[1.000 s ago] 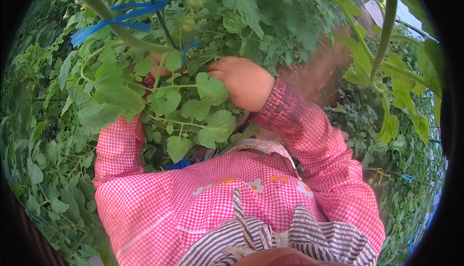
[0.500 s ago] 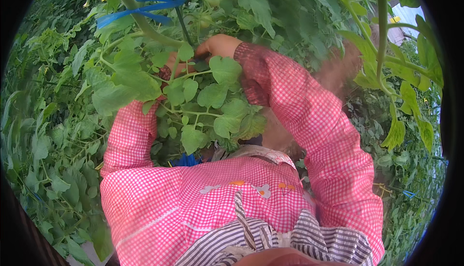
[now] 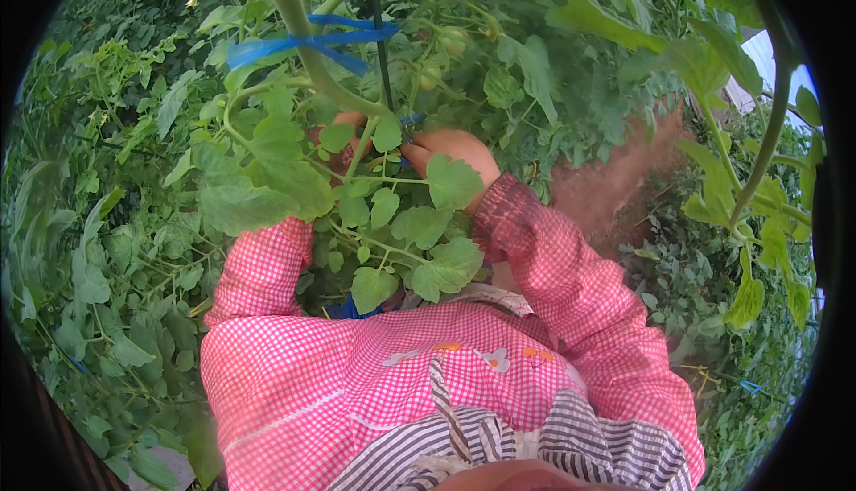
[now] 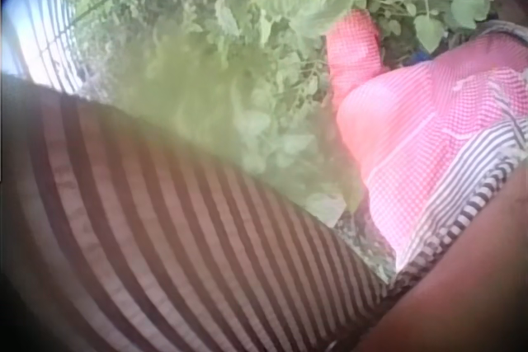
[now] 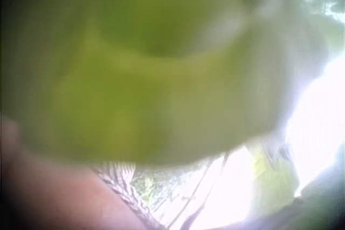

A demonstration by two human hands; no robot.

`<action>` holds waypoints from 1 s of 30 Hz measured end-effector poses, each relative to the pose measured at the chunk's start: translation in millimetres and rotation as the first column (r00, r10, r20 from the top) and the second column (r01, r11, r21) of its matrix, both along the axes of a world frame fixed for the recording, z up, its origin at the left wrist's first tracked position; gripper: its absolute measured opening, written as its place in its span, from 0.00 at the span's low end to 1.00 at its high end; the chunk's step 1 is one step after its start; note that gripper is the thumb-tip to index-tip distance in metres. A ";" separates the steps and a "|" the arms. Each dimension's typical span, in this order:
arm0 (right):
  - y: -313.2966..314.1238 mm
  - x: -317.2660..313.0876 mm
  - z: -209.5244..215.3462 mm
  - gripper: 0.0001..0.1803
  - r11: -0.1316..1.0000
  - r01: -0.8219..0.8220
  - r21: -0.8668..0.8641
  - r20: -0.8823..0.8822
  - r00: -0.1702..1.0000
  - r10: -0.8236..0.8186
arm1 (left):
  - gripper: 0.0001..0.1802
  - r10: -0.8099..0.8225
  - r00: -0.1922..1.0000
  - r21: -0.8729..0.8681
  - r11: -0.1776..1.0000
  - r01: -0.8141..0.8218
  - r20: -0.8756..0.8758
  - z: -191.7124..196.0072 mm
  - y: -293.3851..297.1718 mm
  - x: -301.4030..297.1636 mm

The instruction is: The person ties tomato plants to vertical support strings using blue plastic ties. They reach into the foliage, loop the tie around the stem and string, and secure it. The person also removes small yellow flowers from the plants.

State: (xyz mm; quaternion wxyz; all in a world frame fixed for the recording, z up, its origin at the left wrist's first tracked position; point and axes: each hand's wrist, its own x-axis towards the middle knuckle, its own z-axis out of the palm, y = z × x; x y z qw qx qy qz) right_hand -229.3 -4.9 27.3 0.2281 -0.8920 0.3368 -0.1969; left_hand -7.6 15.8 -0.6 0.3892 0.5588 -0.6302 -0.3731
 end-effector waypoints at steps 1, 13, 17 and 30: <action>0.0 -1.7 0.3 0.16 0.999 0.020 0.030 -0.003 1.000 -0.020 | 0.20 0.009 0.999 0.087 0.996 -0.005 -0.044 1.7 3.0 0.9; -20.7 -1.9 -11.1 0.14 0.994 0.094 -0.049 0.063 0.994 -0.091 | 0.17 -0.064 0.987 -0.158 0.987 0.040 -0.149 4.3 -5.9 5.5; -21.5 2.1 -7.3 0.13 0.986 0.082 -0.143 0.145 0.988 -0.061 | 0.15 0.019 0.393 0.143 0.947 0.288 -0.919 6.1 3.7 6.9; -24.3 1.2 20.1 0.12 0.875 0.212 0.436 0.227 0.915 -0.335 | 0.20 -0.241 0.854 0.070 0.950 0.305 -0.460 -2.8 -10.3 1.2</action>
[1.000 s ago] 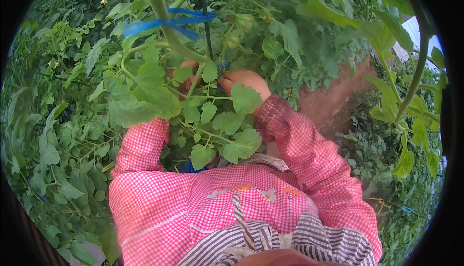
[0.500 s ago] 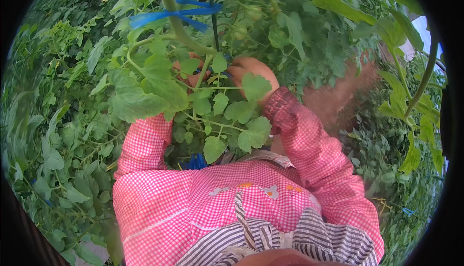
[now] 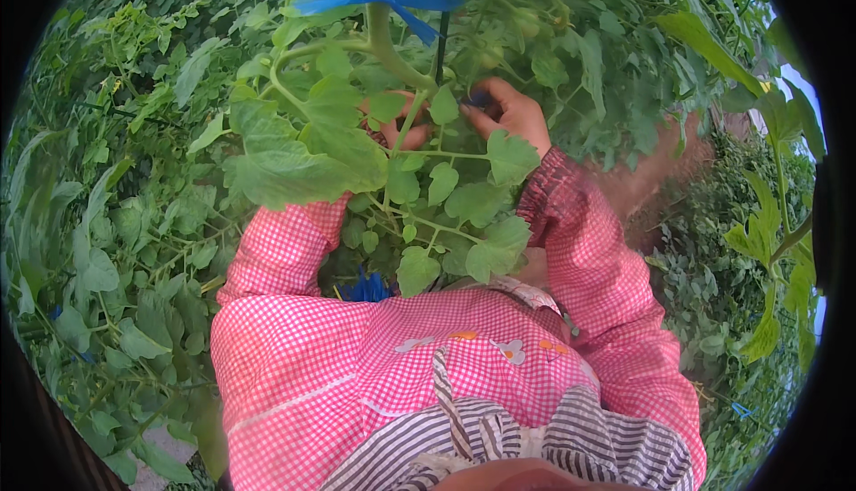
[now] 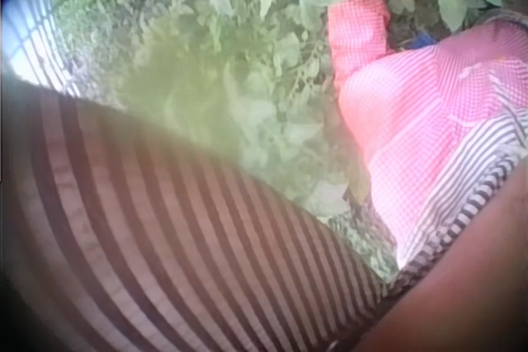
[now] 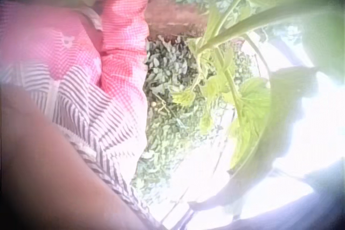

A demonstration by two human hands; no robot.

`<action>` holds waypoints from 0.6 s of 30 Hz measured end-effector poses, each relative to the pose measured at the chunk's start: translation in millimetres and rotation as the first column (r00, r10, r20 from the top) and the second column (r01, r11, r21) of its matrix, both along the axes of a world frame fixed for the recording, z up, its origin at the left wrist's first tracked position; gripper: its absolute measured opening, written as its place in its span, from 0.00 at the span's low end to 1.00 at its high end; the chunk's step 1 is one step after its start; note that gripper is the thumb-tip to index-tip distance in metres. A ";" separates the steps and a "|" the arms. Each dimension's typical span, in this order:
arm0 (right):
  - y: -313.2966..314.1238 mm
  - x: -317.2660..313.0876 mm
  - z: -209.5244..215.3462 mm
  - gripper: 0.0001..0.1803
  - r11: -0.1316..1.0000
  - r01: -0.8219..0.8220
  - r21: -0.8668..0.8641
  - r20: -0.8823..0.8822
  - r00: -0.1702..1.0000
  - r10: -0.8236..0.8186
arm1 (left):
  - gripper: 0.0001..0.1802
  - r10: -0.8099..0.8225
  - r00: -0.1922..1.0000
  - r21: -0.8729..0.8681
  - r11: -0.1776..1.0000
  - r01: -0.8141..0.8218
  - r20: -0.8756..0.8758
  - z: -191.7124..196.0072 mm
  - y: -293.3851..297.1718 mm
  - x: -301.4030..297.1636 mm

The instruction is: The person ties tomato plants to vertical support strings using blue plastic ties. They reach into the foliage, loop the tie around the stem and string, and secure it. The person also removes small yellow flowers from the plants.

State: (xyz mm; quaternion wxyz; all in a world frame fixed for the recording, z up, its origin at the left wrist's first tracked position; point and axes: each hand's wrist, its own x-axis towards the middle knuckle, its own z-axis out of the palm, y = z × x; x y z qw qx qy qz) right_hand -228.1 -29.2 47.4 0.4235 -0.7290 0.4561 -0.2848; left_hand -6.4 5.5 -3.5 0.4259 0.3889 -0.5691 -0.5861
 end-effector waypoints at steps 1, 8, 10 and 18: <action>0.3 -1.5 0.8 0.12 0.998 -0.037 -0.058 -0.017 0.999 0.036 | 0.21 0.014 0.983 -0.065 0.998 -0.002 0.184 0.1 -1.2 -3.5; 1.1 -4.1 6.1 0.12 0.865 -0.233 -0.445 -0.087 0.972 0.217 | 0.20 0.114 0.987 0.032 0.993 -0.111 -0.113 -0.7 6.7 -11.1; 4.8 -3.7 6.9 0.12 0.888 -0.213 -0.408 -0.101 0.977 0.188 | 0.21 0.012 0.999 -0.033 0.999 -0.013 -0.037 -3.6 -0.1 -8.5; 10.5 -5.2 1.6 0.11 0.886 -0.294 -0.358 -0.017 0.951 0.308 | 0.19 0.125 0.947 -0.328 0.944 -0.021 0.297 2.9 1.5 -24.9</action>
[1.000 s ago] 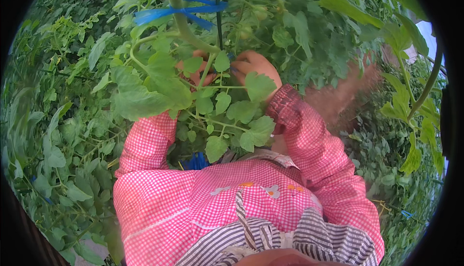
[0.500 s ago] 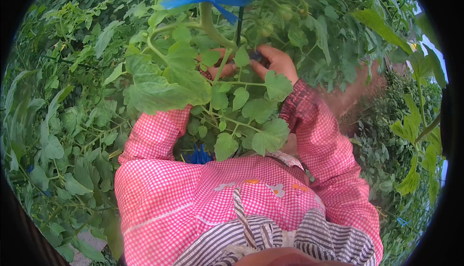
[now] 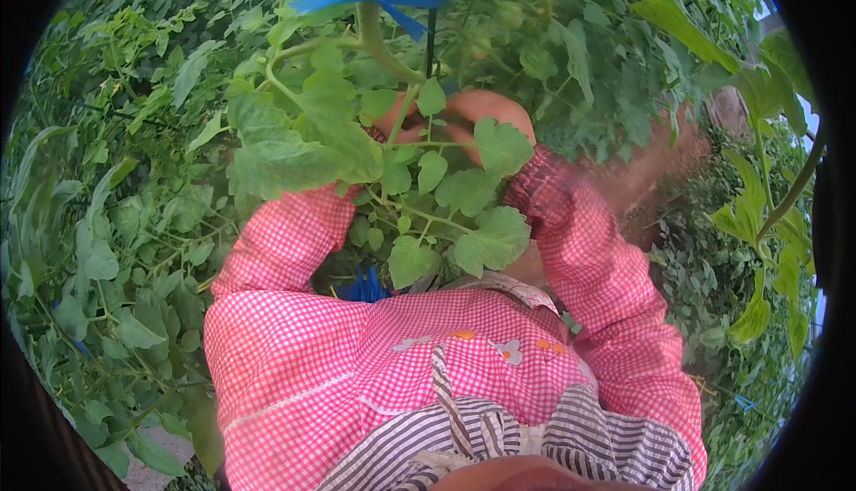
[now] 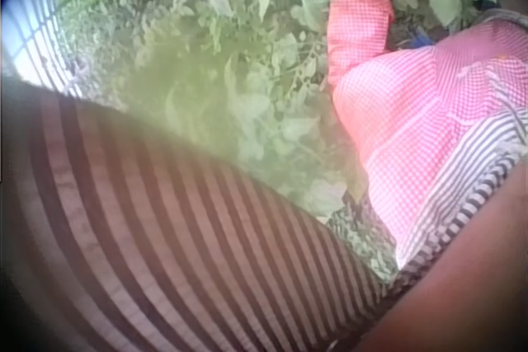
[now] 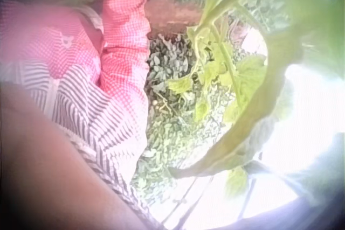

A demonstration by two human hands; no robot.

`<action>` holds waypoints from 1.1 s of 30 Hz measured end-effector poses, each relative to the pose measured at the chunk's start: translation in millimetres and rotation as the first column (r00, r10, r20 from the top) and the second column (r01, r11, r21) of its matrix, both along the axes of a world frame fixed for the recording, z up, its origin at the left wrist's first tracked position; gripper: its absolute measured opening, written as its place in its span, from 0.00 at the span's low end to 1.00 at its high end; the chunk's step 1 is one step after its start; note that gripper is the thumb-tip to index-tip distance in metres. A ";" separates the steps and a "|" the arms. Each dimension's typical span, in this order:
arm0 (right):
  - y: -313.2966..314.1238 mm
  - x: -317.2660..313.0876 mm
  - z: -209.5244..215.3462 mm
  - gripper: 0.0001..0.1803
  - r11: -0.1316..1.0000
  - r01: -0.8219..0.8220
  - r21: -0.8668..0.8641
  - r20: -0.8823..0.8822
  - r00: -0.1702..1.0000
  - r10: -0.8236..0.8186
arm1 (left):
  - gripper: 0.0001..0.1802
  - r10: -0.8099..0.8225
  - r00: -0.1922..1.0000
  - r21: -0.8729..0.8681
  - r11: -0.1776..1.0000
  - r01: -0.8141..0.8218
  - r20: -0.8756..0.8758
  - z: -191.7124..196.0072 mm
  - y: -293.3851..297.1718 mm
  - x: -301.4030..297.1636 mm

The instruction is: The person ties tomato plants to vertical support strings using blue plastic ties. They reach into the foliage, loop the tie around the stem and string, and secure it. The person also removes small yellow flowers from the plants.

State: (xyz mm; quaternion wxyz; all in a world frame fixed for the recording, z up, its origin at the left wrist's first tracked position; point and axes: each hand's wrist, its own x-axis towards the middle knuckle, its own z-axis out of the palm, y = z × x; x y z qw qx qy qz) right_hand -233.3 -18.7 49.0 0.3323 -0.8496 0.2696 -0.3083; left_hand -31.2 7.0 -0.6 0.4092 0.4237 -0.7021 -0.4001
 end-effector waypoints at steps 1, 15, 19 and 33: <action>-0.8 0.4 -1.1 0.11 1.000 -0.013 -0.016 -0.004 1.000 0.013 | 0.20 -0.023 0.998 -0.115 0.993 0.030 0.059 1.9 1.1 -1.0; -12.1 16.5 12.9 0.20 0.905 0.359 0.230 -0.113 0.933 -0.342 | 0.13 0.139 0.942 -0.535 0.843 0.050 0.306 -12.9 -6.4 -1.3; -16.9 18.6 7.0 0.17 0.948 0.286 0.137 -0.257 0.935 -0.245 | 0.13 -0.075 0.997 -0.363 0.929 0.072 0.007 -14.2 -9.0 -1.1; -20.9 11.5 -3.0 0.14 0.999 0.032 0.018 -0.313 0.949 -0.025 | 0.22 0.182 0.922 0.245 0.964 -0.100 -0.341 -11.6 2.8 5.4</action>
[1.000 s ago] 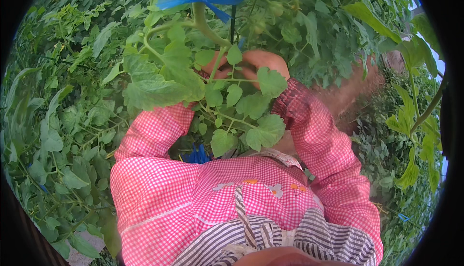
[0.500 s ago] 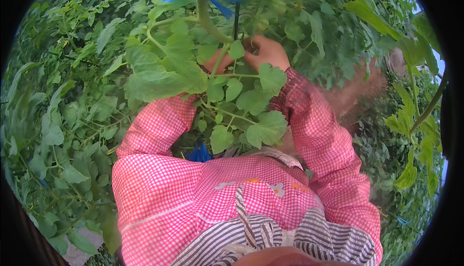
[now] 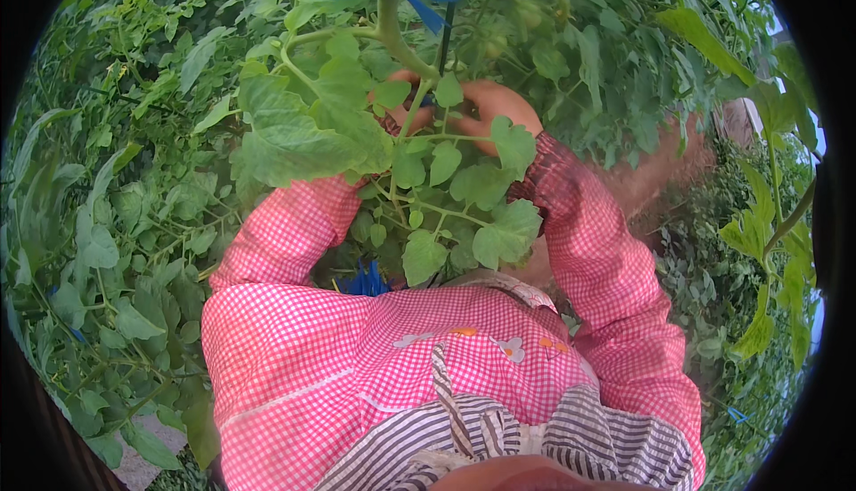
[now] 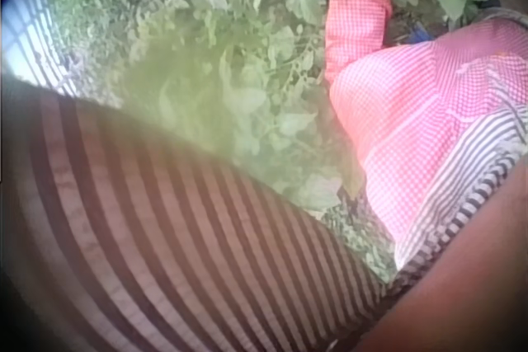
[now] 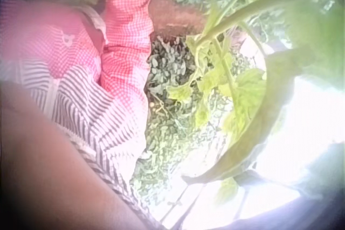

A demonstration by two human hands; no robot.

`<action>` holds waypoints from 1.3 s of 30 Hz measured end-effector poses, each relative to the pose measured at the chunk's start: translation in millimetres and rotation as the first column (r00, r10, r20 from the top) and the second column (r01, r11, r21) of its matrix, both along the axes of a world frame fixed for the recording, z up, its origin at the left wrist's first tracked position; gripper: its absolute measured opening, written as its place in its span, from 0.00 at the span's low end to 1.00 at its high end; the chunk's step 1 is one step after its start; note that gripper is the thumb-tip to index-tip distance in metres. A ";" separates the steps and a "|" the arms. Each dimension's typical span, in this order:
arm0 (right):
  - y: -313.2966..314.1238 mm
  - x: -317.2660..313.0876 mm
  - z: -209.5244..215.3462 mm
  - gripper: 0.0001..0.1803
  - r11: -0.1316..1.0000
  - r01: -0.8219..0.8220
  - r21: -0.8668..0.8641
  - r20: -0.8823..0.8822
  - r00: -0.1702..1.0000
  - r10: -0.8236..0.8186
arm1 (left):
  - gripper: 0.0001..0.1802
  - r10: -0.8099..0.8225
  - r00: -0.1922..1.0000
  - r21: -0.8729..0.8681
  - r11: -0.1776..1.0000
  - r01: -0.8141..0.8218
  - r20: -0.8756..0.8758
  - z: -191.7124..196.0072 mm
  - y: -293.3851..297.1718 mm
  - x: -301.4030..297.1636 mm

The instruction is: The person ties tomato plants to vertical support strings using blue plastic ties. They reach into the foliage, loop the tie around the stem and string, and secure it. The person also removes small yellow flowers from the plants.

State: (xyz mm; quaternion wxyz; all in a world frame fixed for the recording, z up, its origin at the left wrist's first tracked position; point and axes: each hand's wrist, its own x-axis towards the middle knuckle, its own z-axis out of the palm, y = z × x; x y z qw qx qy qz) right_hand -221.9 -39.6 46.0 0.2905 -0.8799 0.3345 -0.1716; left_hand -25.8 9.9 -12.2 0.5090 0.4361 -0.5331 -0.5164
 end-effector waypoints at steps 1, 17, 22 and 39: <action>0.2 -0.5 -0.2 0.15 1.000 0.002 -0.011 -0.005 1.000 -0.002 | 0.21 -0.016 0.998 -0.017 1.000 0.015 -0.061 -4.1 -0.6 0.1; 1.6 -1.1 3.6 0.17 0.999 -0.017 -0.030 0.091 0.996 0.019 | 0.26 0.014 0.920 0.297 0.948 0.112 -0.392 -23.6 0.3 12.8; 0.6 0.8 1.4 0.17 0.990 -0.085 -0.116 0.051 0.995 0.092 | 0.15 0.051 0.994 0.053 0.997 -0.056 0.093 -29.2 -6.1 10.4; 9.5 2.7 -4.0 0.10 0.914 0.024 -0.406 -0.068 0.996 -0.056 | 0.19 0.050 0.947 0.040 0.997 -0.066 0.317 18.7 7.9 1.6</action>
